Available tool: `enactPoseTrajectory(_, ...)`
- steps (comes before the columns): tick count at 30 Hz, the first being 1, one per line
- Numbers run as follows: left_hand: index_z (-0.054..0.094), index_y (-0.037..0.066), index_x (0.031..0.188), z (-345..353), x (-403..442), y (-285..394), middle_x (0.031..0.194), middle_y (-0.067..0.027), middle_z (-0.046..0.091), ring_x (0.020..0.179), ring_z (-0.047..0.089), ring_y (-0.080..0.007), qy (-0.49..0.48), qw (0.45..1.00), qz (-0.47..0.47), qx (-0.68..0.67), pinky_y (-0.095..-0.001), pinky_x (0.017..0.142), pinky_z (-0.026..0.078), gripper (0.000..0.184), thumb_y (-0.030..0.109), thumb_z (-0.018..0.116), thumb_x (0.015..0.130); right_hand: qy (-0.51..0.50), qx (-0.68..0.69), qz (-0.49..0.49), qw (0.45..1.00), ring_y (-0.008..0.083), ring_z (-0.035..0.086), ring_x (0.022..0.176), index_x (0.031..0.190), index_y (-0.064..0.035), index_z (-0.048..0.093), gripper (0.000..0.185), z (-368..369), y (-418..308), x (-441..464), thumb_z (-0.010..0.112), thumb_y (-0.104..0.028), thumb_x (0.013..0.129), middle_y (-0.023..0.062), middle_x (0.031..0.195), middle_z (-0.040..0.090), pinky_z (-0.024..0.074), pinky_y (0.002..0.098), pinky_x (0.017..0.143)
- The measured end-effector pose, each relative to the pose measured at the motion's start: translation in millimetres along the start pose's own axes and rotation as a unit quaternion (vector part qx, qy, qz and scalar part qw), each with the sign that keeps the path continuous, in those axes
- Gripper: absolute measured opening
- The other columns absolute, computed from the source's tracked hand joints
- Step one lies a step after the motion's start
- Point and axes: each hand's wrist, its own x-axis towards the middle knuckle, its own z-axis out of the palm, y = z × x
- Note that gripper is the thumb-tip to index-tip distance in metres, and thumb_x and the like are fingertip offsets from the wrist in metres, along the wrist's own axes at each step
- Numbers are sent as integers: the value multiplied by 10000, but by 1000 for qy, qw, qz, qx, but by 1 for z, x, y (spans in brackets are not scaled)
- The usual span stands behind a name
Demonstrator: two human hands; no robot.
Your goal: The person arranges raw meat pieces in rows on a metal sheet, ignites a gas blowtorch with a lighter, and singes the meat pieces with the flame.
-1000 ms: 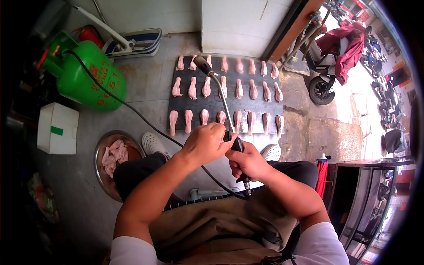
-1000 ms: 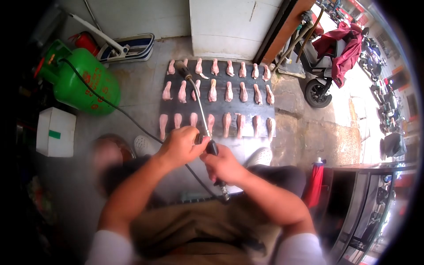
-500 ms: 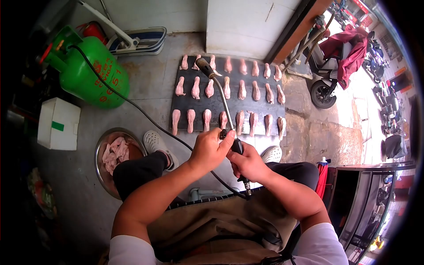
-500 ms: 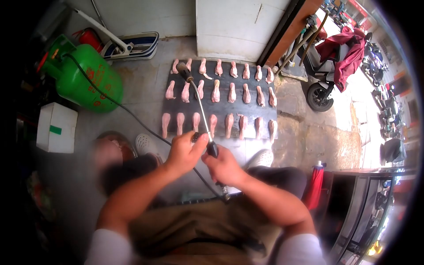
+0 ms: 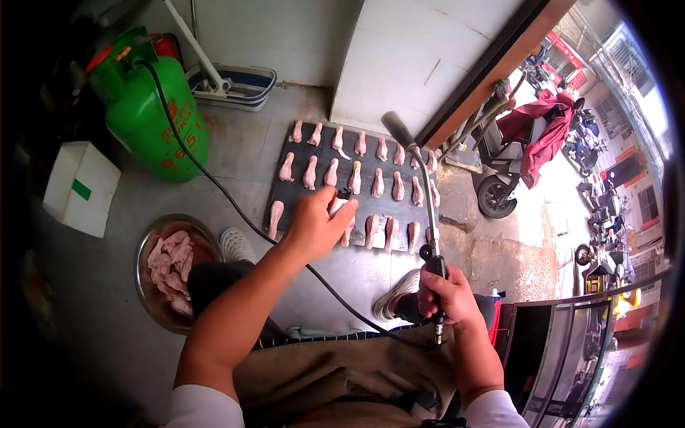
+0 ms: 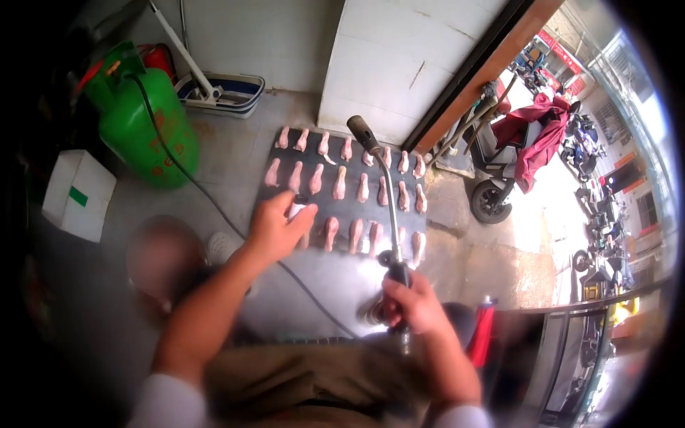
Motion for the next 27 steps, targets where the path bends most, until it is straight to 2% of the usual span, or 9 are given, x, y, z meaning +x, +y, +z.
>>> enactPoseTrajectory(1, 575, -28, 849, 4, 1, -2, 696, -140, 656, 613, 612, -152, 41, 993, -15, -105, -343, 553, 463, 277, 217, 661, 944, 11, -1, 1, 1000, 146, 461, 432, 790, -33, 489, 263, 0, -4, -17, 623, -191, 952, 43, 601, 460, 398, 307, 419)
enactPoseTrajectory(4, 570, -30, 875, -2, 5, 0, 725, -138, 659, 645, 619, -157, 125, 987, 89, -54, -346, 561, 465, 261, 205, 658, 947, 16, -5, 2, 1000, 147, 447, 428, 807, -17, 512, 302, 0, -6, -63, 706, -232, 894, 49, 583, 457, 371, 302, 408)
enactPoseTrajectory(6, 569, -24, 858, -6, 3, 6, 724, -146, 640, 658, 623, -230, 126, 987, 96, -40, -380, 605, 469, 376, 329, 616, 978, 17, -29, 10, 999, 149, 444, 436, 818, -11, 517, 301, -2, 1, -90, 724, -221, 880, 54, 590, 468, 361, 295, 416)
enactPoseTrajectory(9, 574, -15, 829, -6, 6, -7, 695, -146, 613, 632, 589, -307, 124, 990, 47, -50, -412, 610, 445, 541, 503, 555, 984, 18, -62, 28, 998, 147, 450, 453, 816, -13, 510, 294, 6, 9, -116, 727, -201, 883, 47, 595, 471, 355, 290, 425)
enactPoseTrajectory(12, 569, -11, 772, -8, 5, -11, 668, -136, 594, 607, 566, -292, 170, 984, 43, -34, -413, 583, 421, 474, 419, 601, 969, 33, -56, 41, 997, 141, 464, 463, 859, -22, 512, 282, 10, 22, -130, 731, -194, 895, 43, 603, 484, 363, 286, 431)
enactPoseTrajectory(15, 555, -9, 707, -15, -5, 3, 665, -132, 585, 600, 556, -292, 156, 987, 0, -50, -425, 574, 408, 399, 310, 637, 932, 25, -67, 45, 996, 142, 474, 477, 911, -23, 523, 240, 10, 31, -135, 706, -178, 926, 45, 620, 494, 377, 282, 446)
enactPoseTrajectory(17, 554, -14, 689, -15, -8, 6, 681, -139, 594, 611, 572, -297, 163, 986, 29, -20, -428, 579, 421, 356, 257, 650, 898, 21, -72, 46, 996, 144, 485, 489, 942, -19, 533, 221, 13, 33, -137, 691, -173, 942, 47, 631, 503, 387, 279, 459)
enactPoseTrajectory(20, 560, -21, 695, -10, -11, 4, 714, -154, 609, 628, 595, -315, 174, 980, 93, 21, -430, 586, 443, 322, 228, 669, 867, 24, -86, 55, 994, 139, 487, 490, 952, -20, 539, 228, 17, 33, -139, 696, -186, 942, 41, 628, 509, 394, 277, 465)
enactPoseTrajectory(27, 589, -17, 751, -7, -14, 3, 760, -172, 612, 662, 613, -348, 169, 976, 129, 40, -438, 606, 470, 267, 212, 681, 852, 1, -100, 51, 994, 122, 491, 489, 965, -30, 541, 245, 21, 33, -140, 687, -226, 953, 25, 620, 513, 398, 272, 468)
